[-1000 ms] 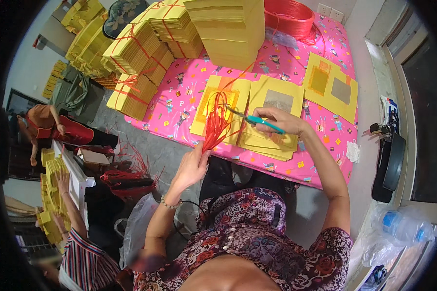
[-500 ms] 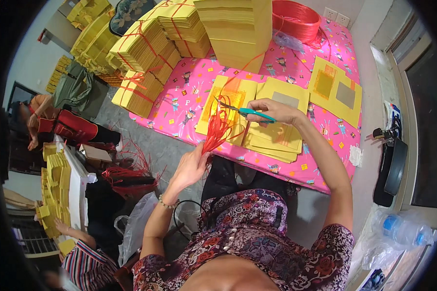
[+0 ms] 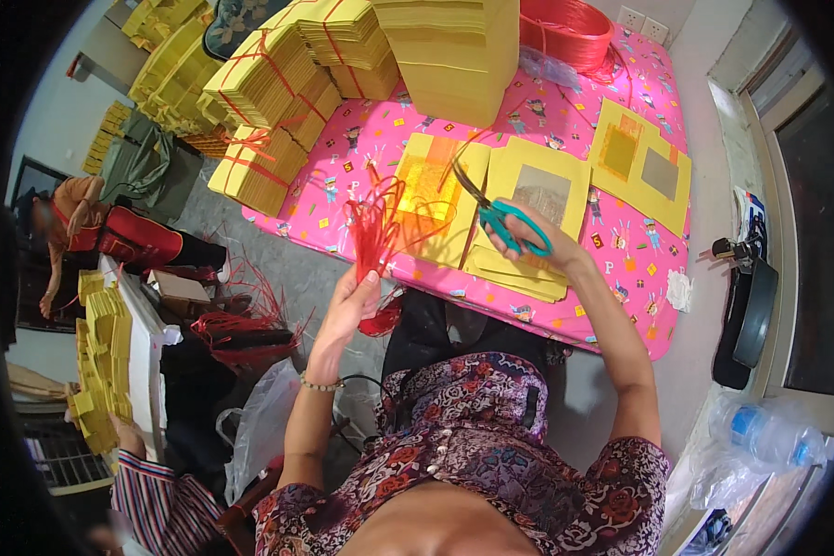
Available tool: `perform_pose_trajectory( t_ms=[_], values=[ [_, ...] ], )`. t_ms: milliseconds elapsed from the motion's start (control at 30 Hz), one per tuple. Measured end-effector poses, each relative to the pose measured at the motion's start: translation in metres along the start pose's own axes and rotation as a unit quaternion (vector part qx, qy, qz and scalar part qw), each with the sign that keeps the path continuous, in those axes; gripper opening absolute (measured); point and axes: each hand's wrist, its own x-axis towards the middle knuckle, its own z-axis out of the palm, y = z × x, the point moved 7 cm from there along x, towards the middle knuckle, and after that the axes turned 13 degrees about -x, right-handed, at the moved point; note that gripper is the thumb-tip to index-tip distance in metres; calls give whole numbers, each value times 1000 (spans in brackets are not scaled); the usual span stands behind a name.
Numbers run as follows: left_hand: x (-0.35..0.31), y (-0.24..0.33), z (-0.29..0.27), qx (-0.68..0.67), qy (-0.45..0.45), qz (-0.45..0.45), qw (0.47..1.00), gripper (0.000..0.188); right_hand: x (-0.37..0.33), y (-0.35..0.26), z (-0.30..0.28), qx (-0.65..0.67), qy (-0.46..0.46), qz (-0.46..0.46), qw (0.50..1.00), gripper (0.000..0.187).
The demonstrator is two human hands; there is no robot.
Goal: Cutting and organizing red plastic strips used for binding large stacks of paper.
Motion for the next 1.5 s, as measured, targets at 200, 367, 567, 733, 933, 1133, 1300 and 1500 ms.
perform_pose_trajectory(
  t_ms=[200, 367, 567, 733, 933, 1133, 1300, 1500],
  values=[
    [-7, 7, 13, -71, -9, 45, 996, 19, -39, 10, 46, 171, -30, -22, 985, 69],
    [-8, 1, 21, 2, -2, 111, 994, 20, -44, 3, 81, 208, -63, -27, 976, 67],
    [-12, -1, 27, 123, 15, 166, 978, 25, -30, 3, 75, 190, 2, 8, 982, 61],
    [-16, 1, 34, 114, 4, 142, 983, 24, -28, 14, 64, 257, 40, 48, 965, 59],
    [-19, -6, 32, 19, -6, 97, 995, 27, -40, 19, 59, 198, 82, 49, 976, 60],
    [-19, -7, 33, -14, -18, 76, 997, 28, -53, -5, 71, 244, 31, -15, 969, 63],
    [-19, -8, 40, -8, -60, 66, 996, 28, -54, -15, 82, 209, -55, -64, 974, 65],
    [-27, -7, 39, -16, -104, 76, 992, 29, -48, -5, 80, 206, -64, -28, 976, 66]
  ],
)
